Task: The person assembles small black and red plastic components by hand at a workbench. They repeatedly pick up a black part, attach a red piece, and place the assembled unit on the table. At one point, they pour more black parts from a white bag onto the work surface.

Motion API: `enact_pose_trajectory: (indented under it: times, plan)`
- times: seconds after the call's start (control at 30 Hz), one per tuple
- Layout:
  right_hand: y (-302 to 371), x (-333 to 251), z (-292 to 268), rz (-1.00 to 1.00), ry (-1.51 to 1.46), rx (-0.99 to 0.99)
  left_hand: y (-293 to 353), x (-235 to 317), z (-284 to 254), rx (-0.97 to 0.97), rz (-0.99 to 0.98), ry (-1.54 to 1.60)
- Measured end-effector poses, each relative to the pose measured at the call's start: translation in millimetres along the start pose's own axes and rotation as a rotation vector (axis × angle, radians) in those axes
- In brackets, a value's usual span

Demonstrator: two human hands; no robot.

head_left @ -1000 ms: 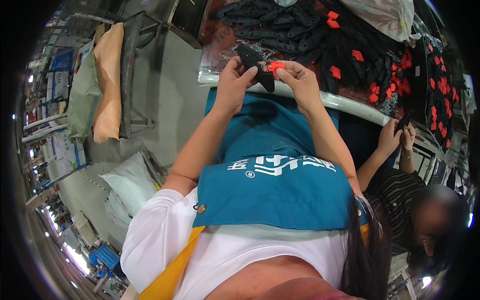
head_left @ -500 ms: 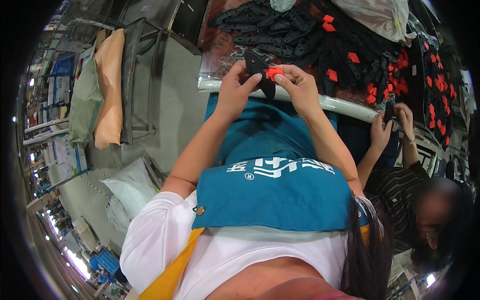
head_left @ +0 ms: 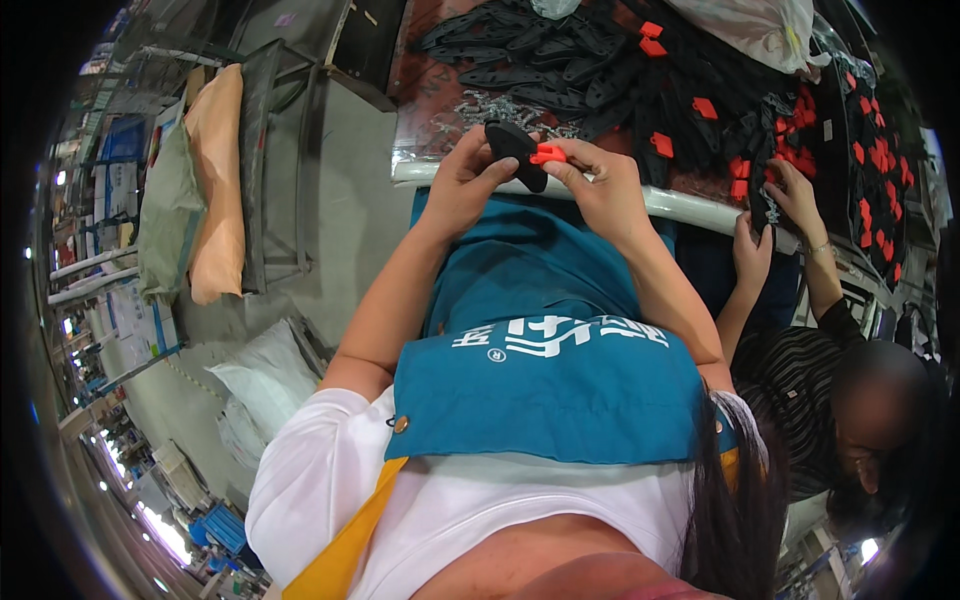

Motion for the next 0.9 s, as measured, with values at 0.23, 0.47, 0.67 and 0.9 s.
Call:
enact_pose_trajectory:
  times: [0.23,0.47,0.67,0.9]
  plan:
    - [1,-1,-4,-0.031,0.032,0.021,-3,0,-1,-0.104,0.08,-0.084]
    - [5,0,-13,-0.045,0.146,-0.041,-3,3,14,-0.078,0.076,-0.021]
    - [8,7,-14,-0.01,0.341,-0.057,-4,-14,23,-0.064,-0.089,-0.074]
    - [7,43,11,-0.162,0.587,0.368,-19,-50,45,0.348,-0.249,0.596]
Point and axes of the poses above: each hand's wrist, its own y-axis away from the middle knuckle, its own z-axis out of the palm, x = y × z, the point moved 3 cm from there along -y, towards the middle knuckle, and after that the axes turned 8 degrees about -x, right-handed, at the moved point
